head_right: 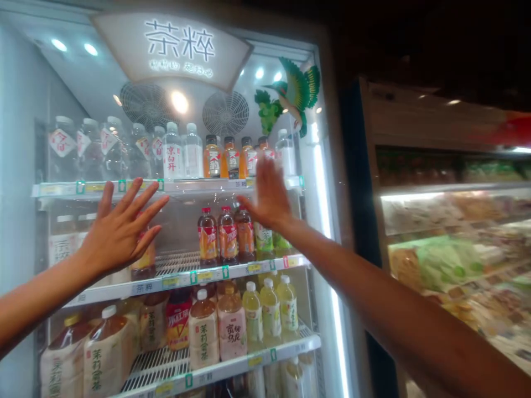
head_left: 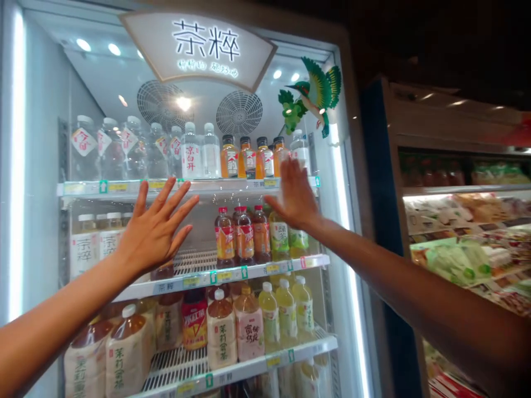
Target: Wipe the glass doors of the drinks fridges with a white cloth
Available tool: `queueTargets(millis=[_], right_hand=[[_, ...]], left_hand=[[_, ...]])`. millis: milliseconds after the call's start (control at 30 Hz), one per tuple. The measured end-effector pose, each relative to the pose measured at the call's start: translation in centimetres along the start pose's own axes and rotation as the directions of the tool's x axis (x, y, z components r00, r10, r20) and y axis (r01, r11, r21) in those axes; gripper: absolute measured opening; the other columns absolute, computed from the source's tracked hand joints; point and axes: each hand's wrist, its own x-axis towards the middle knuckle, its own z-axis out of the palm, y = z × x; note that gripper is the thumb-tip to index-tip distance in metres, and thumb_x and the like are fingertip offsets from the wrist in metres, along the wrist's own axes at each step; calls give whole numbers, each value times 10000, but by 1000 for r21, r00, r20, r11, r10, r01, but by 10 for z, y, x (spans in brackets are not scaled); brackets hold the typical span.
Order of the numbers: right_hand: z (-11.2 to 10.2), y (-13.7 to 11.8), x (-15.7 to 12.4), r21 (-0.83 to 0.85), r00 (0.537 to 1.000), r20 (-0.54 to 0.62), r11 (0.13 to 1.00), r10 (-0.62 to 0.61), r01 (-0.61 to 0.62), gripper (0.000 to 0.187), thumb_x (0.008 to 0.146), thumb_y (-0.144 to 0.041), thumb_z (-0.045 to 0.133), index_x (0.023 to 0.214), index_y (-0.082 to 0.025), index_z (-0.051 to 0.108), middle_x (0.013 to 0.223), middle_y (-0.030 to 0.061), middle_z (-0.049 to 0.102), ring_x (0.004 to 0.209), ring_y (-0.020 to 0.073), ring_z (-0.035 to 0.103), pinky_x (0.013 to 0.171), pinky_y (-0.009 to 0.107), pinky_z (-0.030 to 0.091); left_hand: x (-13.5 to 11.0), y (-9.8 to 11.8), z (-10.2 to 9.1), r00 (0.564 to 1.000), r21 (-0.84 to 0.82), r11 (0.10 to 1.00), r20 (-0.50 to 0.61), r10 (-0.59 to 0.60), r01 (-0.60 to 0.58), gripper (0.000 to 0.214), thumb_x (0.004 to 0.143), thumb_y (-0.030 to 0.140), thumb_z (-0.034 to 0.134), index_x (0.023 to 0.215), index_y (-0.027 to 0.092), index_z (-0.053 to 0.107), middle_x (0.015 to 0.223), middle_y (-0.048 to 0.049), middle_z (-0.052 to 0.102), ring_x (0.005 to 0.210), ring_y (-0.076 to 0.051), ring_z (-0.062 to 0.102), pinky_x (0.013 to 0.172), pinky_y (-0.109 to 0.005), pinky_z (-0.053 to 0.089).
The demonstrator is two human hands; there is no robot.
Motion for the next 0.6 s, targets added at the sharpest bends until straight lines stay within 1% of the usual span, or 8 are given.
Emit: queueTargets(millis=[100, 167, 200, 300, 400, 467, 533, 600], right_hand=[[6, -81, -10, 97, 864, 115, 871, -490, 481, 1059, 947, -803, 337, 1637, -71, 4, 1720, 178, 95, 1605, 298, 13, 1313, 534, 111], [6, -108, 9, 142, 751, 166, 769, -639, 623, 1038, 941, -796, 372, 1642, -107, 37, 1721, 142, 145, 1608, 258, 46, 1319, 508, 113], [7, -112, 27, 134, 763, 169, 782, -624, 609, 1021, 946, -791, 359, 1642, -113, 45, 1721, 139, 150, 1608, 259, 56, 1318, 514, 103], [9, -111, 87, 56, 954, 75, 956, -292, 288, 969, 976, -767, 261, 1638, -112, -6, 1727, 160, 97, 1601, 329, 50, 1285, 614, 91], [15, -141, 101, 24, 984, 2, 984, -178, 178, 1005, 956, -798, 251, 1637, -117, -37, 1731, 164, 64, 1599, 353, 21, 1273, 634, 107], [19, -175, 80, 16, 909, 56, 910, -414, 413, 1086, 914, -846, 311, 1637, -89, 23, 1729, 163, 86, 1605, 316, 15, 1302, 555, 93], [20, -201, 60, 46, 753, 133, 763, -644, 645, 1094, 907, -847, 347, 1630, -62, 109, 1725, 157, 126, 1608, 280, 34, 1320, 483, 70], [18, -203, 58, 57, 689, 180, 706, -702, 705, 1053, 930, -819, 343, 1625, -56, 135, 1722, 153, 148, 1607, 267, 54, 1321, 473, 61]], left_hand=[[-14, -17, -3, 1000, 24, 1000, 11, -17, 16, 649, 1038, 453, 391, 1627, 320, 153, 1716, -61, 213, 1605, -244, 19, 1288, -569, -53], [-21, -28, -7, 1000, 34, 999, 13, -25, 25, 660, 1037, 448, 392, 1631, 331, 130, 1715, -54, 217, 1605, -244, 25, 1289, -574, -47], [-25, -33, -10, 999, 39, 999, 15, -30, 30, 666, 1036, 445, 393, 1633, 333, 118, 1715, -53, 217, 1605, -246, 28, 1289, -579, -43], [-39, -50, -20, 999, 44, 998, 24, -47, 45, 691, 1031, 439, 409, 1636, 335, 92, 1716, -57, 213, 1604, -261, 40, 1286, -597, -31], [-57, -68, -26, 998, 33, 998, 15, -57, 56, 709, 1027, 443, 425, 1637, 346, 79, 1716, -56, 213, 1604, -270, 58, 1284, -603, -24], [-71, -80, -28, 998, 20, 998, 6, -62, 61, 711, 1027, 446, 427, 1637, 358, 73, 1715, -51, 214, 1603, -273, 70, 1283, -602, -25], [-83, -92, -27, 998, 3, 998, 6, -58, 58, 710, 1027, 454, 424, 1636, 368, 71, 1715, -45, 214, 1601, -279, 78, 1282, -603, -32], [-93, -102, -27, 999, -12, 998, 5, -54, 54, 707, 1028, 466, 417, 1635, 376, 66, 1716, -38, 209, 1600, -284, 86, 1279, -608, -38]])
